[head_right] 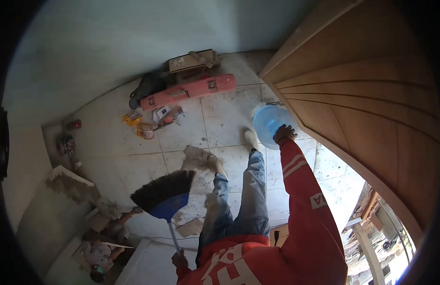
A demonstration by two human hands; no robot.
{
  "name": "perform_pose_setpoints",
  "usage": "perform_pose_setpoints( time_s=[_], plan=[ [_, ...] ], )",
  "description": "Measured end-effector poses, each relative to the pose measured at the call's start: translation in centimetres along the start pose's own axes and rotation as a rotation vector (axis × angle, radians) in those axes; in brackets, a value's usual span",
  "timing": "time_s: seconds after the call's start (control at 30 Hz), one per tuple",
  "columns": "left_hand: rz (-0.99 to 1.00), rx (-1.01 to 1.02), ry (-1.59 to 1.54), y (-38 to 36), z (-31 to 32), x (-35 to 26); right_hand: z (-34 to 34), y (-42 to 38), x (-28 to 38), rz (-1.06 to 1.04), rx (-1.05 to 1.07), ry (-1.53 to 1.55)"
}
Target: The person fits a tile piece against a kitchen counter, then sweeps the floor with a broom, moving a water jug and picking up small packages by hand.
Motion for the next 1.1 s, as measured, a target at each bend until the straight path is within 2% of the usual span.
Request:
perform_pose_setpoints(
  time_s=[0.03,0.1,0.13,0.17,0.23,0.27,0.33,0.4,0.47,0.63,0.77,0.97,1.1],
  plan=[
    [-0.108,0.145,0.093,-2.1,0.7,1.2,1.9,2.0,0.2,0.016,-0.003,-0.032],
    [-0.119,0.232,0.222,-6.2,1.0,2.3,8.2,6.4,0.4,-0.209,0.114,-0.095],
    [-0.127,0.294,0.261,-8.1,1.1,3.0,14.8,10.1,0.1,-0.440,0.139,-0.123],
    [-0.192,0.257,0.236,-9.9,0.9,3.8,14.3,9.7,0.1,-0.431,0.172,-0.176],
    [-0.317,0.390,0.284,-13.7,1.6,5.4,13.8,9.4,1.8,-0.423,0.198,-0.257],
    [-0.364,0.354,0.256,-14.9,1.7,6.3,13.6,9.2,2.2,-0.422,0.209,-0.278],
    [-0.337,0.390,0.310,-16.6,2.2,6.6,13.7,8.7,2.9,-0.430,0.238,-0.319],
    [-0.405,0.414,0.319,-17.6,3.2,6.3,13.2,8.1,3.8,-0.447,0.258,-0.365],
    [-0.343,0.416,0.302,-17.8,3.7,5.2,12.6,6.7,4.4,-0.462,0.275,-0.387],
    [-0.469,0.477,0.132,-14.8,2.3,1.8,11.7,4.3,5.2,-0.491,0.323,-0.466],
    [-0.441,0.439,0.069,-11.6,2.8,1.0,10.4,1.4,6.5,-0.509,0.366,-0.475],
    [-0.444,0.466,-0.110,-5.1,2.5,-3.4,4.2,-2.5,9.4,-0.530,0.431,-0.482],
    [-0.476,0.440,-0.210,-0.6,3.1,-5.7,-0.8,-5.9,14.0,-0.550,0.473,-0.480]
  ],
)
Point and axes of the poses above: each hand's wrist, its own y-axis towards the middle knuckle, its own z-axis out of the palm, x = y × z, the point moved 6 cm from there along y, towards the middle knuckle, and after that the axes turned 11 degrees about -x, right-handed, at the moved point
